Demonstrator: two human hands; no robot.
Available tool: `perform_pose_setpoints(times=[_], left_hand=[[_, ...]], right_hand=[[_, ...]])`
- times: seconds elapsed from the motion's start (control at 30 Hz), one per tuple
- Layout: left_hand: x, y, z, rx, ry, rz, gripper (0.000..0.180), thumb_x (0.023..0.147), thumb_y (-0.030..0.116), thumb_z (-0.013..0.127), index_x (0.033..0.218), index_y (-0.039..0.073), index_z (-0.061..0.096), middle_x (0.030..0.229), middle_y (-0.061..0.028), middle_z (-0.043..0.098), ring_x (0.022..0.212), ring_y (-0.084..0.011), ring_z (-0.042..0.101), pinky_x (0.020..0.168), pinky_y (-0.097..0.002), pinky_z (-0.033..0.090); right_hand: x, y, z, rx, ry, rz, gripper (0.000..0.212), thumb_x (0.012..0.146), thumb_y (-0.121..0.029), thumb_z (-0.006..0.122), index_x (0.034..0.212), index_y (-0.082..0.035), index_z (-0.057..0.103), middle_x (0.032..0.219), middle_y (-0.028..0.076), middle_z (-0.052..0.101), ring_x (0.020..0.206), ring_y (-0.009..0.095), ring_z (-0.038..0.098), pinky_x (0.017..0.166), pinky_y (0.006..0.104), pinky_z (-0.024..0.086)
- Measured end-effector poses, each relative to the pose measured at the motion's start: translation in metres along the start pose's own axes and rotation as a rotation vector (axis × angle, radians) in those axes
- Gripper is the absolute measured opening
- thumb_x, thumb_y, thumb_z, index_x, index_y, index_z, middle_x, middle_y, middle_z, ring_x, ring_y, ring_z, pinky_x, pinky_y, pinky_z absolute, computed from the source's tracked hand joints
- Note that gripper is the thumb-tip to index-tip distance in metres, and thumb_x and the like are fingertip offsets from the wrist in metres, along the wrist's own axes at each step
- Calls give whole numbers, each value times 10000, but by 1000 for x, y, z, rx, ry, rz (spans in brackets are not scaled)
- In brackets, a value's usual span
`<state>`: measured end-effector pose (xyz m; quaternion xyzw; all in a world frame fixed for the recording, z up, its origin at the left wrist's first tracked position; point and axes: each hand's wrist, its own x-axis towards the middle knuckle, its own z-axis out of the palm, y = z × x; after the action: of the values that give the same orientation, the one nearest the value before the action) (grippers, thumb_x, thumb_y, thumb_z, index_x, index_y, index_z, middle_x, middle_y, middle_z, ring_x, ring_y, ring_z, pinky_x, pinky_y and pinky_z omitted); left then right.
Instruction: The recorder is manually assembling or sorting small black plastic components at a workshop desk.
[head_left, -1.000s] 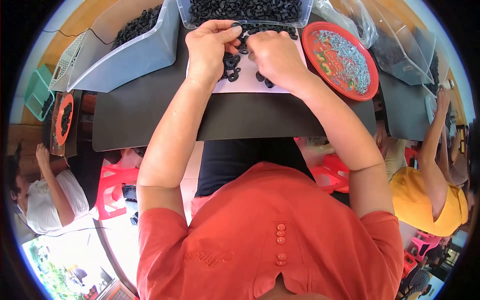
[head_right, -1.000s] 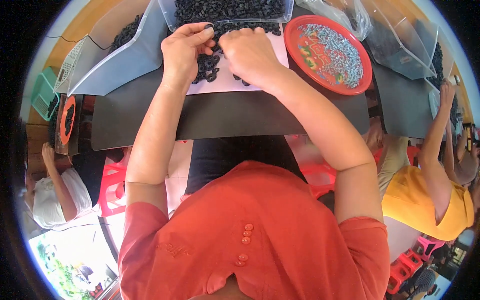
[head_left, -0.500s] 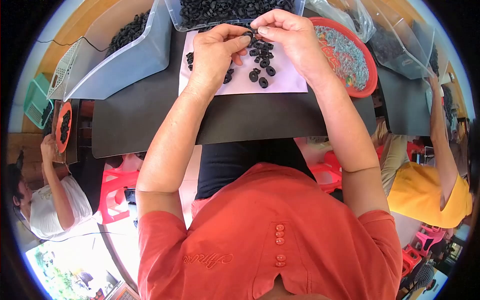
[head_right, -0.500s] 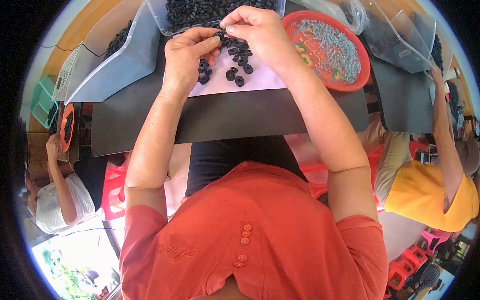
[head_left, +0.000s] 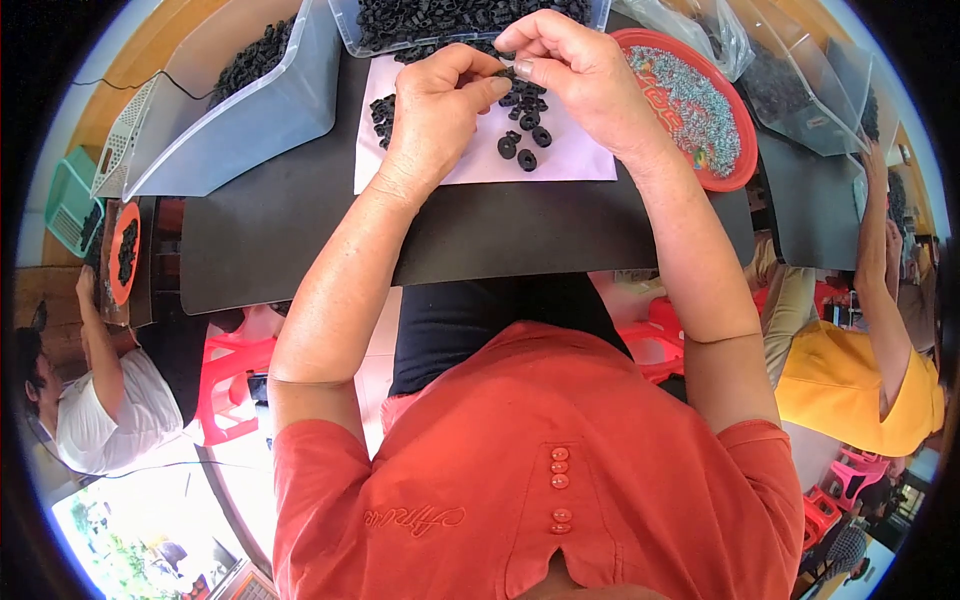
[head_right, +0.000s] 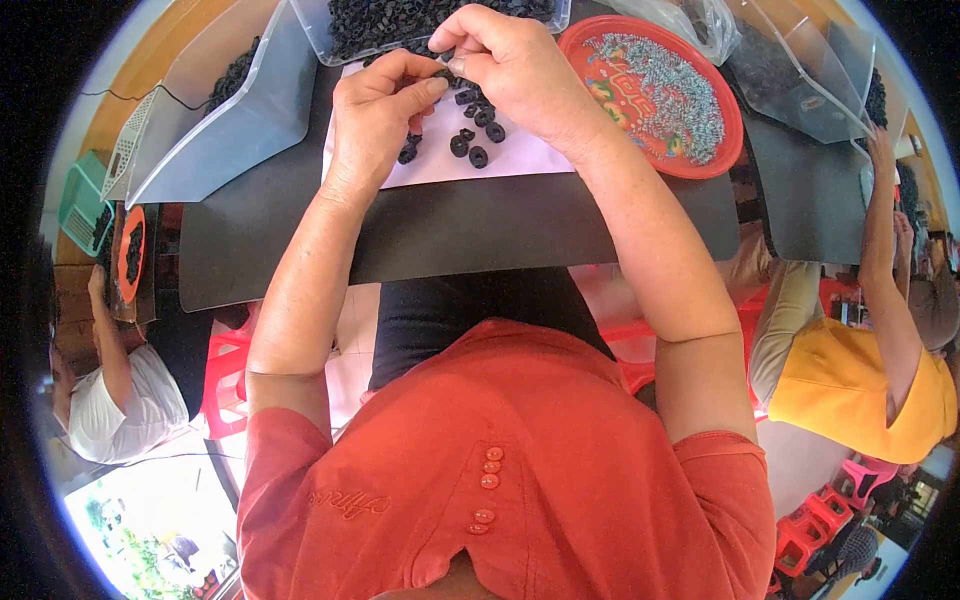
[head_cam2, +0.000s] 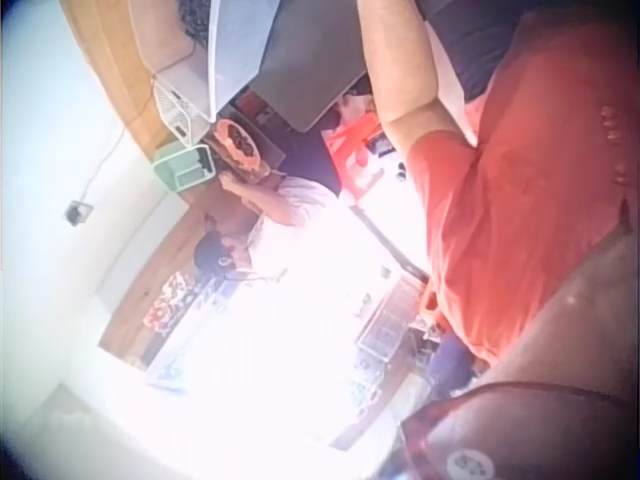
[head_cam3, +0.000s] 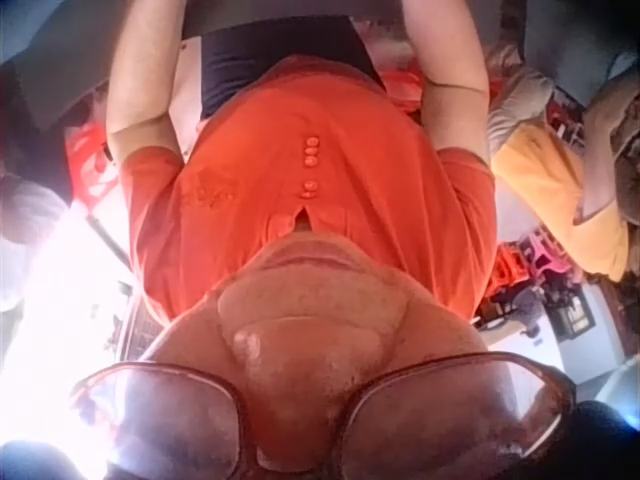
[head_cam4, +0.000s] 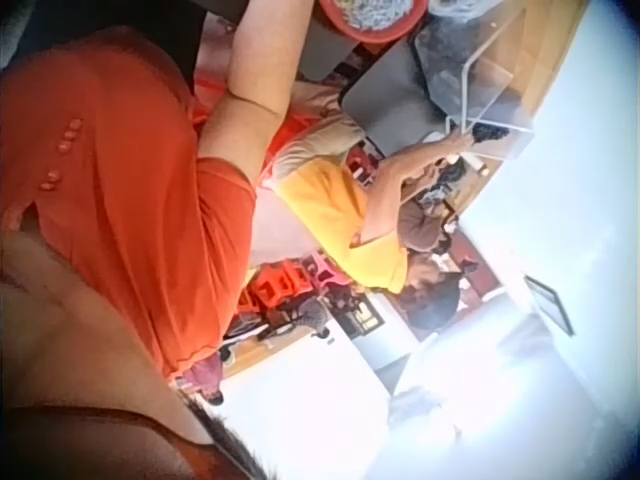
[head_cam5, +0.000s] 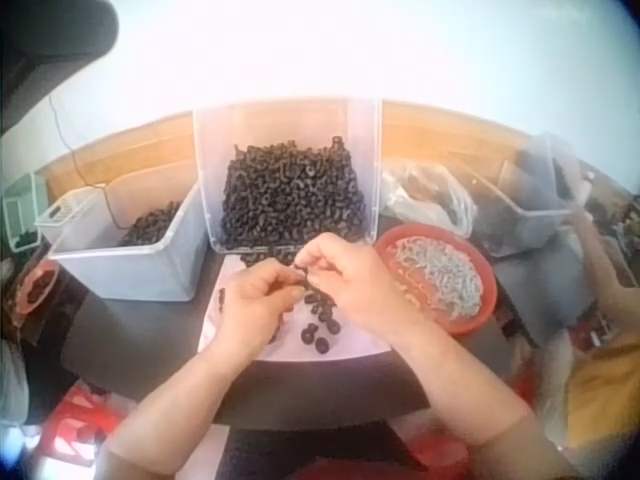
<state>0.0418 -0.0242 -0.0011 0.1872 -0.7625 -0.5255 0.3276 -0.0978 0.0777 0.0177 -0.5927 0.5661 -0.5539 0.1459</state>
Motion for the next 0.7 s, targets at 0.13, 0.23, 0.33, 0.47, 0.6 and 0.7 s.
perform_pose_setpoints(times=[0.13,0.23,0.33,0.47,0.6,0.7], left_hand=[[1,1,1,-8,-18,-6,84,833,47,673,901,-1,671,714,-3,612,600,-58,529,524,-202,418],[0,6,3,-134,-52,-105,83,833,44,670,900,-4,670,717,-7,613,602,-61,531,525,-204,419],[0,8,0,-222,-62,-145,90,787,24,691,871,-3,671,684,-12,617,592,-54,538,489,-208,429],[-3,12,1,-71,-86,-140,73,833,33,662,897,0,670,704,-5,605,598,-61,523,521,-202,408],[-4,9,1,-63,-70,-94,65,833,33,663,890,3,671,700,-2,602,596,-57,515,516,-201,402],[-3,12,2,-123,-43,-100,63,832,37,667,883,0,670,685,-3,597,586,-59,509,516,-200,397]], right_hand=[[8,-3,1,34,-5,-535,124,834,20,581,954,-11,587,797,29,606,711,93,571,617,230,451],[1,-7,-5,138,-56,37,146,850,12,558,993,-17,568,805,30,599,721,94,574,622,243,454],[2,-19,-10,58,-119,44,152,847,17,547,995,-16,556,791,40,591,723,97,577,623,247,455],[-2,-26,-6,-134,-135,22,154,844,21,541,995,-13,545,771,57,585,707,98,573,612,246,451],[-2,-24,-5,-166,-79,-144,153,843,19,551,992,-10,541,747,76,598,697,121,589,618,271,466],[-1,-15,-5,-44,-48,-29,131,847,3,558,977,0,550,754,97,617,699,161,610,633,297,481]])
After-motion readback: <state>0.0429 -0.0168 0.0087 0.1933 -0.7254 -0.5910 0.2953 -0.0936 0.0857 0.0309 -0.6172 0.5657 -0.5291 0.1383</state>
